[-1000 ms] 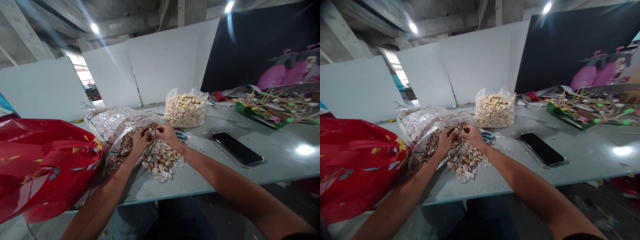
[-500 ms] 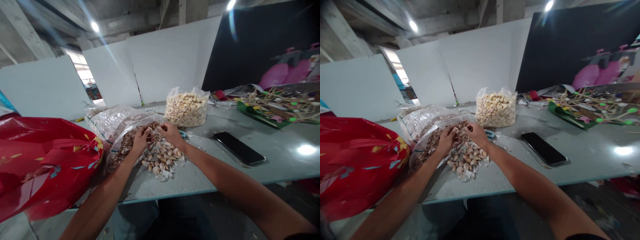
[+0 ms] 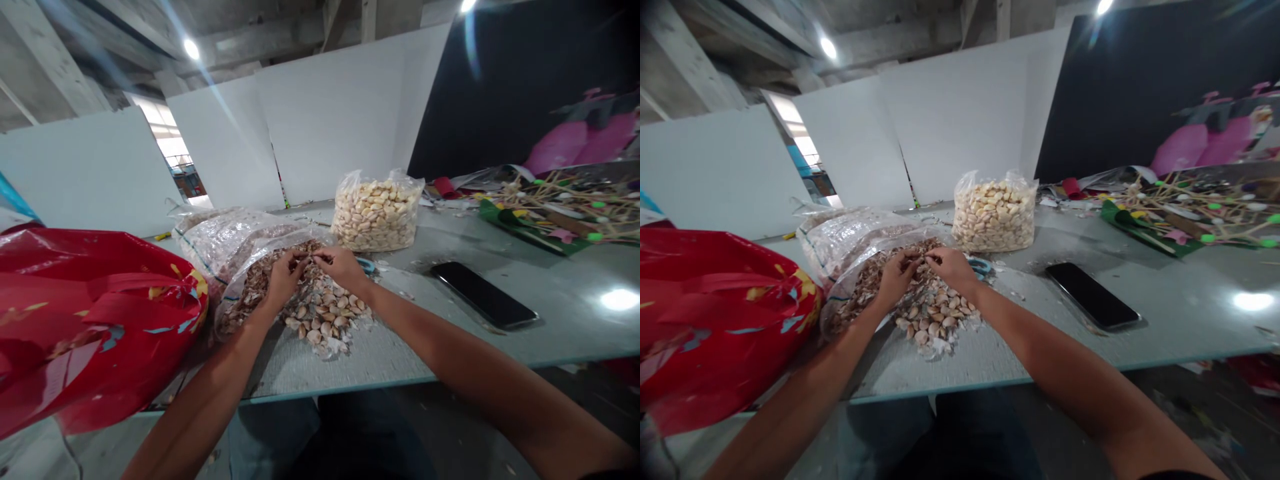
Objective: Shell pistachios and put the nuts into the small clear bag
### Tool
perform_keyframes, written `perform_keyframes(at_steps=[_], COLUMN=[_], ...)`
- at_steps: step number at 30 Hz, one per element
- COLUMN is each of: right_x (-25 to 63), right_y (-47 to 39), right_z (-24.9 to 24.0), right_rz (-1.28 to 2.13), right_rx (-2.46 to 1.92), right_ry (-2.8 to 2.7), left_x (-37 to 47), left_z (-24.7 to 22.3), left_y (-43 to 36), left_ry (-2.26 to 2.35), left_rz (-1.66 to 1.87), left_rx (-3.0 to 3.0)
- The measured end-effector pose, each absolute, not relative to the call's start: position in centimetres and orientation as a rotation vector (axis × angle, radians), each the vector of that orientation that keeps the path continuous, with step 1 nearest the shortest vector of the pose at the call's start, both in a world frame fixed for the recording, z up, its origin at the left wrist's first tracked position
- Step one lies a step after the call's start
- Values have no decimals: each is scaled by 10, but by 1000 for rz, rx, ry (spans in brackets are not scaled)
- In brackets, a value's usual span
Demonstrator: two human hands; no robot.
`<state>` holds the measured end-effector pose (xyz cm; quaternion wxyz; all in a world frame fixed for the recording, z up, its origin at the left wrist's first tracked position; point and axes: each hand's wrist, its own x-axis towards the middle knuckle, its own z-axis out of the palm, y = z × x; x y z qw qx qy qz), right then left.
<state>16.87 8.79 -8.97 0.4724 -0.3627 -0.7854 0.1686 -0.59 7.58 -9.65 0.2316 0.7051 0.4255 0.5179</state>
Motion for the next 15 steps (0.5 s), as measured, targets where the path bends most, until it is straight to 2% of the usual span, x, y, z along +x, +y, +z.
perform_keyframes(at_steps=[15], right_x=[167], right_y=[88], right_z=[-91], right_rz=[426], right_rx=[-970], right_ry=[-1944], left_x=[-12], left_z=[-100], left_y=[77], left_ry=[1210], left_rz=[1377], left_rx=[2006])
